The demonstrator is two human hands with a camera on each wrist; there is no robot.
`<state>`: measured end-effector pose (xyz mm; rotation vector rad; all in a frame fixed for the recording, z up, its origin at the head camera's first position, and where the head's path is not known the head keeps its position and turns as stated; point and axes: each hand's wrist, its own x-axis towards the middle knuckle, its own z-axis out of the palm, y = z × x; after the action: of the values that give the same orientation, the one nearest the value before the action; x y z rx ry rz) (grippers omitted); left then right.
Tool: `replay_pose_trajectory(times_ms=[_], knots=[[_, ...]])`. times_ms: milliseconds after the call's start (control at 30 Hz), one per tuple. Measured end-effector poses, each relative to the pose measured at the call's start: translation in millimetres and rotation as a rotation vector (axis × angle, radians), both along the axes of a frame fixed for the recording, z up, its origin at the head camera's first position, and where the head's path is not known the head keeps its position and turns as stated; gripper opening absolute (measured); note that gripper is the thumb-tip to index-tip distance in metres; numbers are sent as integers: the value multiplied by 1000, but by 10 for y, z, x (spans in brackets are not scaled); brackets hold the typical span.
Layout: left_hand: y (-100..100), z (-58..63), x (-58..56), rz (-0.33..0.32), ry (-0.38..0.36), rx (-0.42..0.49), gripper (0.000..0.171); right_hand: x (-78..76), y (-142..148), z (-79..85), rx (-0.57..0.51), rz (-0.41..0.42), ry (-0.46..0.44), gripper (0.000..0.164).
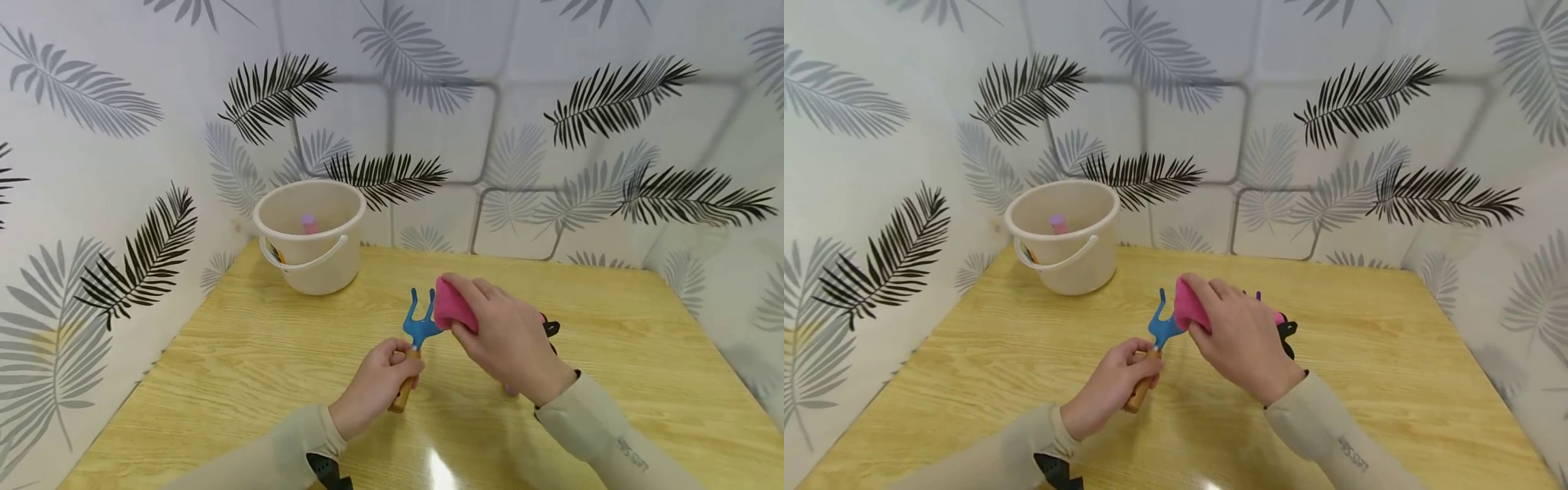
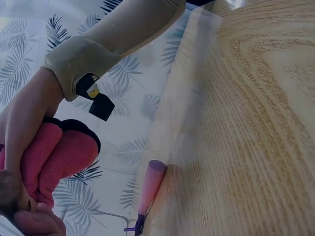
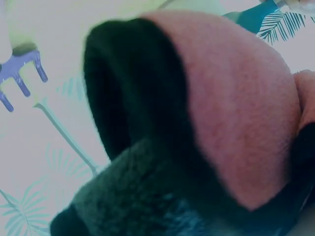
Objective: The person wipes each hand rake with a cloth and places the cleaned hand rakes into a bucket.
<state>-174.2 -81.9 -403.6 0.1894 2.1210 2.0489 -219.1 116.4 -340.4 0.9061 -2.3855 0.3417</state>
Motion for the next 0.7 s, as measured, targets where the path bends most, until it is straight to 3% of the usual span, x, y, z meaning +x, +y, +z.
replay_pose_trajectory(times_ms=[100, 333, 567, 700], knots=[[19, 3, 27, -21, 18, -23, 33, -22, -26, 15, 56, 14, -32, 59], [72, -16, 91, -105, 34, -64, 28, -60, -112, -34, 182, 66, -220, 60], [96, -62, 106, -120, 28, -80, 25, -85, -305, -144, 139, 185, -154, 56], [80, -78, 110, -94, 23, -107, 26, -58, -302, -140, 182, 180, -170, 55]])
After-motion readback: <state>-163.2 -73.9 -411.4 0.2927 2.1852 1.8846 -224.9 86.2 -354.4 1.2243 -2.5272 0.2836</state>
